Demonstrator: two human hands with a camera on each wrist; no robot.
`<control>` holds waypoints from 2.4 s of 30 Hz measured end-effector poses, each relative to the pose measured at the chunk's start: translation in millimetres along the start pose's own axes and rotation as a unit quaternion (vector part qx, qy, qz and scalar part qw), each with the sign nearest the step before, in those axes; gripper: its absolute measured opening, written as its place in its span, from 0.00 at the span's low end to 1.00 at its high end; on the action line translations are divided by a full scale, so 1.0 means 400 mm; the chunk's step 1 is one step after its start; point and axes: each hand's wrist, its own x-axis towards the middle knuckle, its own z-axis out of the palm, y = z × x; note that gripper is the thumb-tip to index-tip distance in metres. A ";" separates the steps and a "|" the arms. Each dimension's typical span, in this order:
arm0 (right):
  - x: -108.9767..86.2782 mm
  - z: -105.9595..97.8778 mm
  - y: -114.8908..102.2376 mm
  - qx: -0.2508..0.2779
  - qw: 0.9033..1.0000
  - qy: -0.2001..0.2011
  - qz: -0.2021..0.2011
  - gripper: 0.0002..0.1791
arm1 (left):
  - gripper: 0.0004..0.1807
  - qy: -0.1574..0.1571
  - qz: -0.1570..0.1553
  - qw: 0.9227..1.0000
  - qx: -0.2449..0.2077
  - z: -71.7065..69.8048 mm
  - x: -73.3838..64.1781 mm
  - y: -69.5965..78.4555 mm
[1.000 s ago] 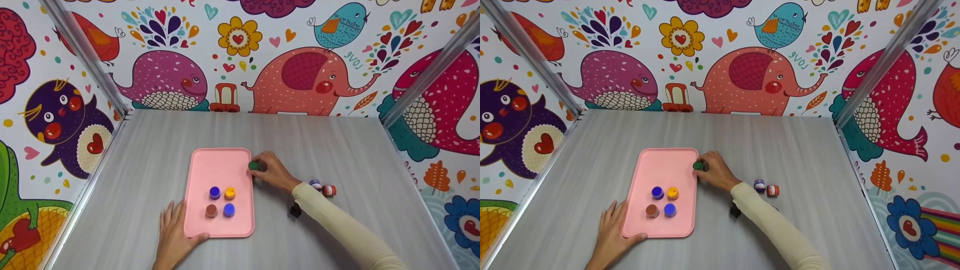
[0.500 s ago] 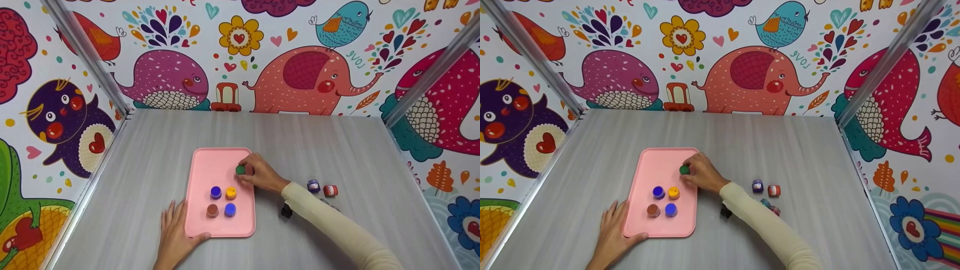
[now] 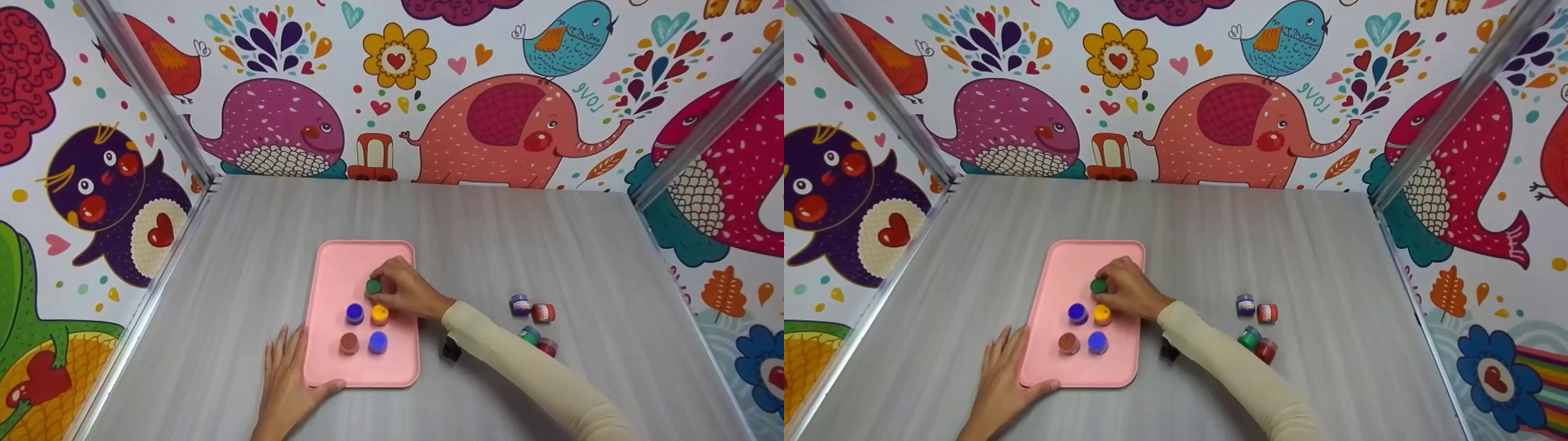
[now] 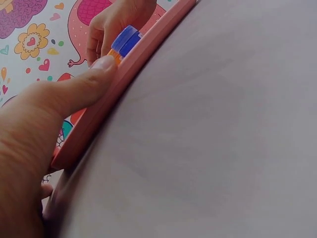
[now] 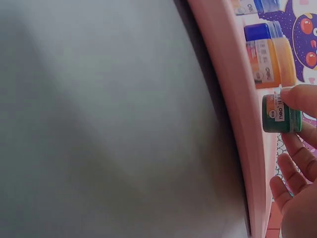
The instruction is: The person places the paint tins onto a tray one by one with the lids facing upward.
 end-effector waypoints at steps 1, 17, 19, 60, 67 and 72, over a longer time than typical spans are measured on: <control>0.003 0.004 0.000 -0.002 1.000 0.001 -0.005 0.20 | 0.76 0.003 0.004 1.000 0.000 0.000 0.000 -0.001; 0.041 0.039 -0.021 0.013 1.000 -0.024 0.010 0.21 | 0.76 0.006 0.012 1.000 -0.007 0.001 -0.002 -0.009; 0.040 0.036 -0.022 0.014 1.000 -0.025 0.013 0.21 | 0.76 0.005 0.012 1.000 -0.007 0.000 0.000 -0.008; -0.258 -0.274 0.110 -0.042 0.993 0.084 0.068 0.18 | 0.78 -0.029 -0.018 0.999 -0.003 -0.006 0.009 -0.007; -0.316 -0.304 0.135 -0.046 0.990 0.096 0.096 0.18 | 0.75 -0.012 -0.005 1.000 0.001 -0.008 0.003 -0.008; -0.374 -0.322 0.155 -0.049 0.986 0.105 0.121 0.17 | 0.76 -0.025 -0.015 1.000 -0.004 -0.009 0.004 0.000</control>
